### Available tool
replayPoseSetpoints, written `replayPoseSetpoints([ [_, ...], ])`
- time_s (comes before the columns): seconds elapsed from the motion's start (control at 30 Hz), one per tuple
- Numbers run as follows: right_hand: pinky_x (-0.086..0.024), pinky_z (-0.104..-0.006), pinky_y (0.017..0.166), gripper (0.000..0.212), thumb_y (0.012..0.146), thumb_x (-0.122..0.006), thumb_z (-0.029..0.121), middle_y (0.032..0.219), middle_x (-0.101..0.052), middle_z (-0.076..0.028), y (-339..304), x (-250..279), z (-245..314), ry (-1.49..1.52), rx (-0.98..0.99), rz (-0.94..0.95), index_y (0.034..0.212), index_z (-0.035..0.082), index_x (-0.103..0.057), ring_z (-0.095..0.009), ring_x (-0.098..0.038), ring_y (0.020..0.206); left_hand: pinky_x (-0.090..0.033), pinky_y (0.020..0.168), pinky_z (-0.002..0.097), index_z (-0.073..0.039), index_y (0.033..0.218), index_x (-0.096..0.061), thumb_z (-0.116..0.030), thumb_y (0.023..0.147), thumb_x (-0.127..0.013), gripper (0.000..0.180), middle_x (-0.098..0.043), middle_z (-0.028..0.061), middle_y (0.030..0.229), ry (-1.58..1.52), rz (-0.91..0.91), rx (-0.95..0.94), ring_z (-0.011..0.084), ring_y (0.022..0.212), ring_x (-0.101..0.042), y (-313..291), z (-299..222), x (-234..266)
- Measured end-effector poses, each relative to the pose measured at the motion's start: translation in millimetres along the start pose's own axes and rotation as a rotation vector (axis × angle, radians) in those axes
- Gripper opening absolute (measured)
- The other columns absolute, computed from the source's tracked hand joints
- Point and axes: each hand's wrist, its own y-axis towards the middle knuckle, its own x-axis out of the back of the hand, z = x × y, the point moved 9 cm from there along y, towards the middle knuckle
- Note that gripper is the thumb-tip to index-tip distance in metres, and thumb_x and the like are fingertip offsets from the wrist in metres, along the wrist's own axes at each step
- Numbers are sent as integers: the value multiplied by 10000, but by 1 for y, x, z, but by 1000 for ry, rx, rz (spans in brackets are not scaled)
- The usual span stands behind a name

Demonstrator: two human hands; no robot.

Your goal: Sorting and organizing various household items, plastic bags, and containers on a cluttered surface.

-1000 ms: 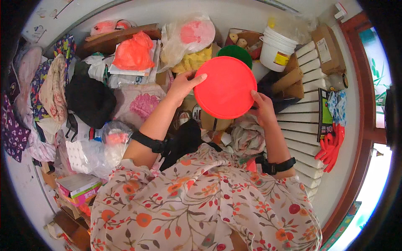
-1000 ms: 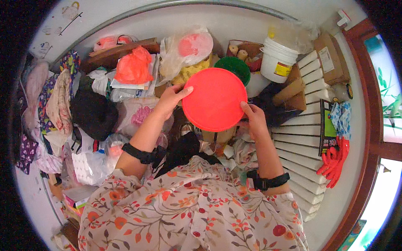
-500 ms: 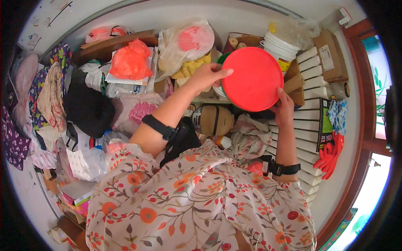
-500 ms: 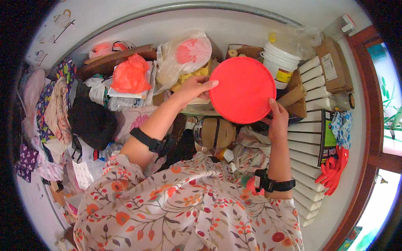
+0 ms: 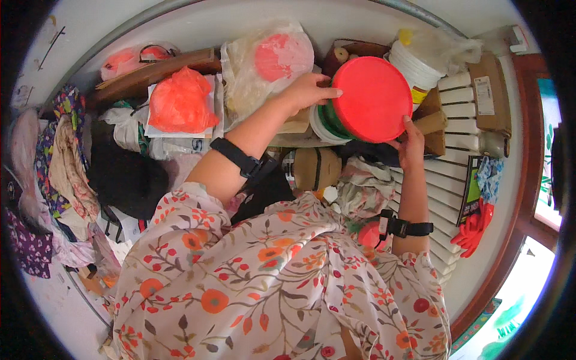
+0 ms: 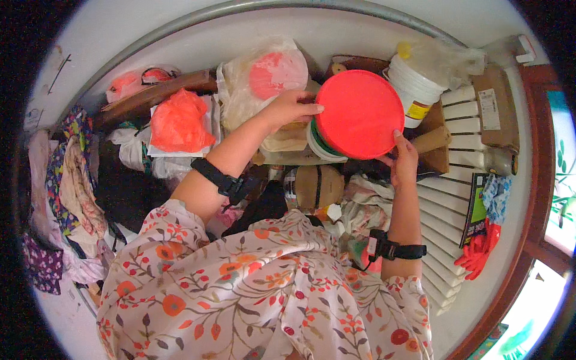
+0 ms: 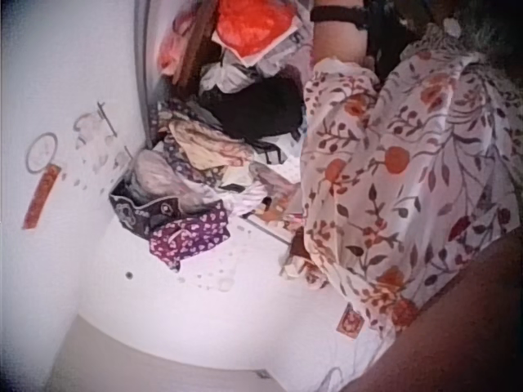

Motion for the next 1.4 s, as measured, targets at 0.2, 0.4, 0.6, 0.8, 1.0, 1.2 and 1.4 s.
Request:
replayPoseSetpoints([
  [0.2,-534,-375,709,431,856,-561,336,998,-601,-105,24,1,-39,-52,-60,-26,1073,-35,-530,-196,-600,879,-459,781,273,24,1159,-528,-221,785,-648,462,-604,79,1027,30,10,86,146,900,-569,14,33,9],
  [0.4,-520,-349,716,448,853,-561,354,996,-602,-82,46,6,-80,-90,-147,-59,1106,-14,-530,-183,-590,888,-445,813,297,16,1149,-537,-208,775,-642,449,-617,102,1006,105,-39,218,175,871,-586,37,96,13],
  [0.6,-463,-313,799,435,874,-509,387,1058,-582,-50,67,21,-125,-279,-217,-64,1120,30,-528,-159,-566,932,-443,791,384,24,1043,-557,-311,705,-669,489,-582,202,943,443,-201,-54,336,919,-558,44,119,17],
  [0.8,-463,-325,805,493,867,-517,408,1106,-557,-73,66,15,-130,-273,-183,-133,1174,22,-499,-184,-552,972,-428,844,372,0,1120,-528,-278,724,-679,507,-581,165,983,428,-178,28,315,952,-548,38,122,16],
  [1.0,-431,-416,871,549,854,-561,354,1261,-459,-87,60,7,-153,139,-351,-130,1295,83,-378,-242,-466,1128,-422,858,337,-66,1227,-462,-207,719,-672,568,-534,116,1163,-68,6,374,233,1012,-531,39,135,6],
  [1.2,-417,-470,879,802,740,-711,283,1307,-414,-97,43,2,-147,41,-318,-8,1363,81,-248,-264,-433,1170,-398,904,325,-23,1325,-297,-129,672,-701,775,-536,101,1159,-231,101,277,203,1047,-510,38,132,-16],
  [1.4,-469,-364,827,736,722,-724,229,1204,-489,-116,8,28,-143,-78,-141,-90,1312,37,-327,-240,-530,1044,-361,950,313,2,1303,-336,-170,662,-738,775,-528,113,1166,-101,255,195,189,1091,-480,27,131,-25],
])
